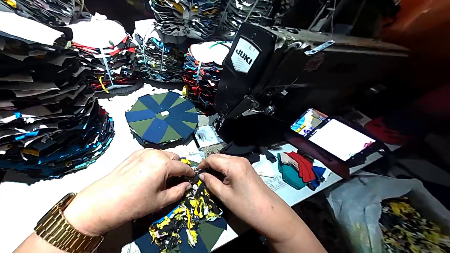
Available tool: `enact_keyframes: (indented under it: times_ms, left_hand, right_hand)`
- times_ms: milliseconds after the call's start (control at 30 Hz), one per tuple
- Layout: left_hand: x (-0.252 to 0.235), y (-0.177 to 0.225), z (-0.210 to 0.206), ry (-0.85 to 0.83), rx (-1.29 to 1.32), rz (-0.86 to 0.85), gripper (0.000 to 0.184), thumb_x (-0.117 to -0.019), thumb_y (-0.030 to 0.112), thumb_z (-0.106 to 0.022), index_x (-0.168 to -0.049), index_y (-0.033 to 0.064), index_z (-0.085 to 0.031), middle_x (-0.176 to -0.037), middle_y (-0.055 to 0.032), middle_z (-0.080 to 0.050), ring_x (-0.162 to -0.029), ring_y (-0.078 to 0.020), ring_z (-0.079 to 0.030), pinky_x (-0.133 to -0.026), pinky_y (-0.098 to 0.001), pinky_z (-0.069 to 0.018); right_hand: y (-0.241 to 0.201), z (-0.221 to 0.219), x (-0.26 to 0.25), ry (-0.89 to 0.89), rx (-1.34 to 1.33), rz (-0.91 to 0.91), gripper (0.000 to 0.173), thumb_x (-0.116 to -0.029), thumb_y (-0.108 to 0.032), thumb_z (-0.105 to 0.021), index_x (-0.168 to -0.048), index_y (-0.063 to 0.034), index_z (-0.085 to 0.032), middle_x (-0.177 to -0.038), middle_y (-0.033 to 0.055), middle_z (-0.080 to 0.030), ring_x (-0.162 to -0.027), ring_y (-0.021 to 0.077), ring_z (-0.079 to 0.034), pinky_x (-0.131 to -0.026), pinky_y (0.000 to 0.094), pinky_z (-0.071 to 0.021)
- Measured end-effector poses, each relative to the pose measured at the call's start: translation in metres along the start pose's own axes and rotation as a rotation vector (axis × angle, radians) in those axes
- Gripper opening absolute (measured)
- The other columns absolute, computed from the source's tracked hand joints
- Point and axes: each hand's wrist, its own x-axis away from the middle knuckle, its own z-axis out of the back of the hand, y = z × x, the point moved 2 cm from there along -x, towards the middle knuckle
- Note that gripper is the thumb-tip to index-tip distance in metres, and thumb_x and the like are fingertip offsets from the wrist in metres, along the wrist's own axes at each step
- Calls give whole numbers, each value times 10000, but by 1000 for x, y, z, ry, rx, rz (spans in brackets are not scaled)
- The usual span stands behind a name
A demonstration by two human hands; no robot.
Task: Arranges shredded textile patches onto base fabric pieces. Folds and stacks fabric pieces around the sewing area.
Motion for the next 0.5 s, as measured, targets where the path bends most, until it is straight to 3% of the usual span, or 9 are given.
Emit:
enact_keyframes:
  times_ms: [167,333,500]
  left_hand:
    - [-1,0,1,7,-39,5,297,-925,489,-572,-1017,311,-791,-746,171,-583,-671,49,-568,-569,-173,-481]
    - [-1,-2,9,133,22,22,272,-949,419,-577,-1062,269,-773,-780,172,-598,-671,51,-554,-570,-177,-471]
    - [-2,-7,11,253,77,19,253,-948,298,-603,-1093,181,-774,-757,139,-583,-620,47,-493,-534,-157,-421]
  right_hand:
    - [-2,2,-1,27,-45,-3,98,-971,-161,-641,-967,-162,-739,-887,-79,-668,-777,-7,-635,-663,166,-548]
    - [-10,16,3,121,-253,22,122,-965,-96,-646,-1033,-130,-741,-954,-54,-697,-785,22,-665,-663,176,-588]
    - [-8,16,6,145,-589,-133,123,-954,-33,-657,-1036,-91,-729,-827,32,-687,-606,98,-619,-530,202,-541]
